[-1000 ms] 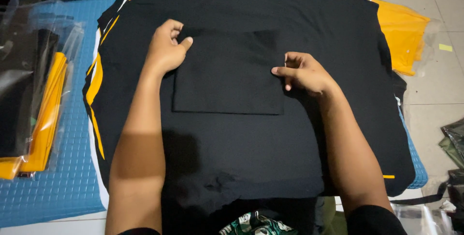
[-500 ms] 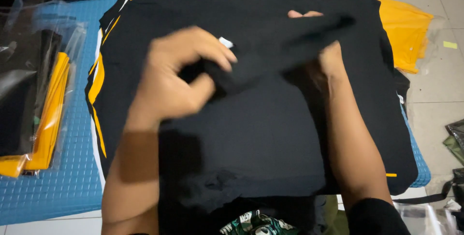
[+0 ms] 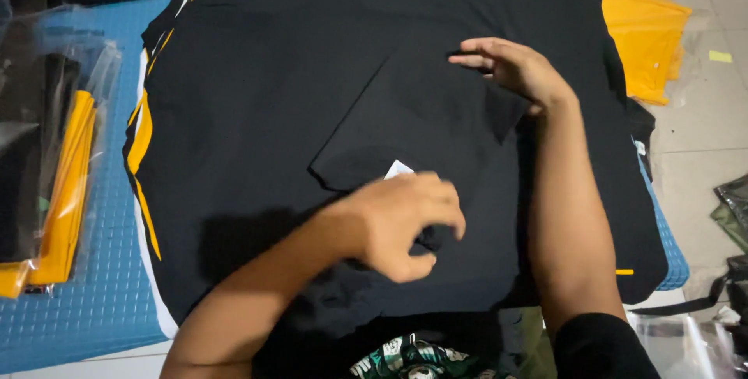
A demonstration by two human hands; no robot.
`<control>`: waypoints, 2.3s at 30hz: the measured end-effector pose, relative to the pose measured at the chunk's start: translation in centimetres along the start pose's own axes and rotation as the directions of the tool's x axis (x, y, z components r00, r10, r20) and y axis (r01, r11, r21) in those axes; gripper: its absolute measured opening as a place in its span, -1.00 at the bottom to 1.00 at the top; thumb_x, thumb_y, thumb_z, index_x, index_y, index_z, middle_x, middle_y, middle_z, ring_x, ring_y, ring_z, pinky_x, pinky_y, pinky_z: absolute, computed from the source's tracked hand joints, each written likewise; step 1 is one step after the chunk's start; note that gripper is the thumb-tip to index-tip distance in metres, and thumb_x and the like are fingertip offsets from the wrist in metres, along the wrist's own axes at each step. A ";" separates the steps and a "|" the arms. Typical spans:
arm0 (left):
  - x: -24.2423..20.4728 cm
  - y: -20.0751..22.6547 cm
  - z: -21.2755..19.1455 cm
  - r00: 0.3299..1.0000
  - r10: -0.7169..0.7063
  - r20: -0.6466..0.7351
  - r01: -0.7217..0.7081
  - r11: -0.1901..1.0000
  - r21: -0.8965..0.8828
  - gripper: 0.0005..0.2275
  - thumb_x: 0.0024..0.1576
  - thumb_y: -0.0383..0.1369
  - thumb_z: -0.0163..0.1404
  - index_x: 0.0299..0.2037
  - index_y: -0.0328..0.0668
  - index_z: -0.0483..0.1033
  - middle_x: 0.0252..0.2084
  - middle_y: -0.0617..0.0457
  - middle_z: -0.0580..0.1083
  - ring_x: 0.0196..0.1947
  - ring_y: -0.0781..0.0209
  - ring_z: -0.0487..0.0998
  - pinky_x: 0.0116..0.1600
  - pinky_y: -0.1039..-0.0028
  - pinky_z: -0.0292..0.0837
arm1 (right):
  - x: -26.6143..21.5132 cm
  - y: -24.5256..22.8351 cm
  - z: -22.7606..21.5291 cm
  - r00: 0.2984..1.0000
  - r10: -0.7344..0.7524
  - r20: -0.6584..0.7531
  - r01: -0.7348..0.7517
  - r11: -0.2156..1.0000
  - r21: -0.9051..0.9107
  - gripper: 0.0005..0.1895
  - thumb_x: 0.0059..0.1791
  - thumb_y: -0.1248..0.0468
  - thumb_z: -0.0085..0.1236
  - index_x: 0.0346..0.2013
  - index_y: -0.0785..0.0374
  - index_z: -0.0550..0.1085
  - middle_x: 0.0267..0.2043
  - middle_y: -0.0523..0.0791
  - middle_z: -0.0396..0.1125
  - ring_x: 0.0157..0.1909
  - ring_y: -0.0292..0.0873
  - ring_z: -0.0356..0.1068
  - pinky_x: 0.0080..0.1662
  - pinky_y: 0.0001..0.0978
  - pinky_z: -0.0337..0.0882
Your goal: The person folds a black t-shirt with yellow and white sleeve accents on a blue cutting mat, then places it into a clear plastic bag. The process is repeated with a second identical t-shirt.
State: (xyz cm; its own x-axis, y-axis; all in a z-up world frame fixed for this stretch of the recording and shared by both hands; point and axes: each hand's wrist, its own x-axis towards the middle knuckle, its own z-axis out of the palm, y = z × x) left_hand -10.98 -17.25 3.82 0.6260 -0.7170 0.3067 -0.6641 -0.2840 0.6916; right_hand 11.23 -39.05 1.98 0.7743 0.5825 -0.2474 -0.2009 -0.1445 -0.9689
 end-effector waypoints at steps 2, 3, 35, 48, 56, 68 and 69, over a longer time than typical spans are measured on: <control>-0.1 -0.2 -2.9 0.986 -0.051 -0.157 0.069 0.991 0.111 -0.77 -0.10 -0.25 0.09 -0.26 -0.07 0.54 -0.18 -0.09 0.52 -0.11 -0.22 0.53 0.00 0.06 0.44 | -1.6 0.5 -0.9 0.995 -0.020 -0.095 0.012 0.997 -0.082 -0.54 0.12 0.11 -0.02 0.27 0.25 0.38 0.10 -0.08 0.44 0.20 -0.32 0.39 0.09 -0.61 0.34; 0.0 -0.4 -4.4 0.943 -0.079 -0.322 0.153 0.966 0.209 -0.82 -0.02 -0.25 0.07 -0.29 -0.09 0.60 -0.21 -0.09 0.54 -0.12 -0.21 0.54 0.00 0.12 0.45 | -2.4 0.7 -1.3 0.982 -0.046 -0.182 0.015 0.985 -0.171 -0.57 0.13 0.15 0.08 0.25 0.29 0.42 0.02 0.02 0.45 0.15 -0.23 0.42 0.13 -0.50 0.42; 1.2 -3.9 -3.6 0.609 -0.777 -0.156 0.781 0.623 -0.054 -0.61 0.15 -0.12 0.08 0.11 -0.07 0.43 -0.23 0.09 0.52 -0.35 0.24 0.60 -0.17 0.32 0.48 | -2.7 5.7 -5.4 0.539 -0.795 -0.277 0.017 0.339 -0.941 -0.71 0.05 0.34 0.22 0.06 0.32 0.47 -0.16 0.03 0.33 -0.11 0.09 0.38 -0.06 -0.09 0.37; 12.1 -12.8 0.0 0.871 -0.456 -0.182 0.471 0.674 0.569 -0.42 0.32 0.04 -0.54 0.53 0.07 0.01 0.59 0.00 -0.10 0.55 -0.25 -0.23 0.47 -0.31 -0.38 | -4.0 4.1 3.1 0.939 -0.127 -0.320 -0.259 0.350 -0.900 -0.22 0.15 -0.11 -0.52 0.55 0.29 -0.19 0.65 0.00 -0.49 0.62 0.15 -0.57 0.42 0.41 -0.33; 12.1 -11.3 -1.1 0.836 -0.510 -0.204 0.534 0.666 0.522 -0.28 0.18 0.31 -0.55 0.54 0.34 -0.02 0.60 0.04 -0.20 0.49 -0.62 -0.30 0.41 -0.46 -0.44 | -6.0 4.1 2.5 0.936 -0.101 -0.338 -0.265 0.432 -0.862 -0.22 0.15 -0.14 -0.56 0.56 0.22 -0.20 0.63 0.09 -0.50 0.61 0.20 -0.60 0.44 0.33 -0.42; 8.0 -12.6 -2.7 0.900 -0.083 -0.429 0.341 0.747 0.571 -0.58 0.21 -0.06 -0.01 0.15 -0.15 0.42 0.29 -0.16 0.15 0.37 -0.35 -0.03 0.32 -0.32 -0.07 | -17.5 7.6 6.7 0.538 -0.830 -0.147 0.187 0.288 -0.939 -0.68 0.00 0.15 0.30 -0.01 0.20 0.52 0.08 -0.04 0.40 0.25 0.06 0.35 0.40 0.03 0.02; 7.9 -11.4 -2.9 0.896 0.144 -0.419 0.173 0.757 0.630 -0.77 0.08 -0.20 0.17 -0.18 -0.16 0.59 0.03 -0.09 0.39 0.24 -0.33 0.29 0.21 -0.23 0.19 | -17.9 7.6 7.5 0.534 -0.841 -0.080 0.200 0.218 -0.955 -0.71 -0.03 0.09 0.34 -0.10 0.15 0.56 -0.06 -0.12 0.42 0.09 -0.01 0.40 0.34 0.03 0.05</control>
State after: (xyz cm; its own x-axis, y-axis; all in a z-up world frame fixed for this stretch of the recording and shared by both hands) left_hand 2.76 -17.87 0.23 0.6369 -0.4168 0.6485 -0.6520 -0.7402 0.1646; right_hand -8.63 -44.62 -0.91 0.6309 0.3686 0.6827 0.6843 -0.6790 -0.2658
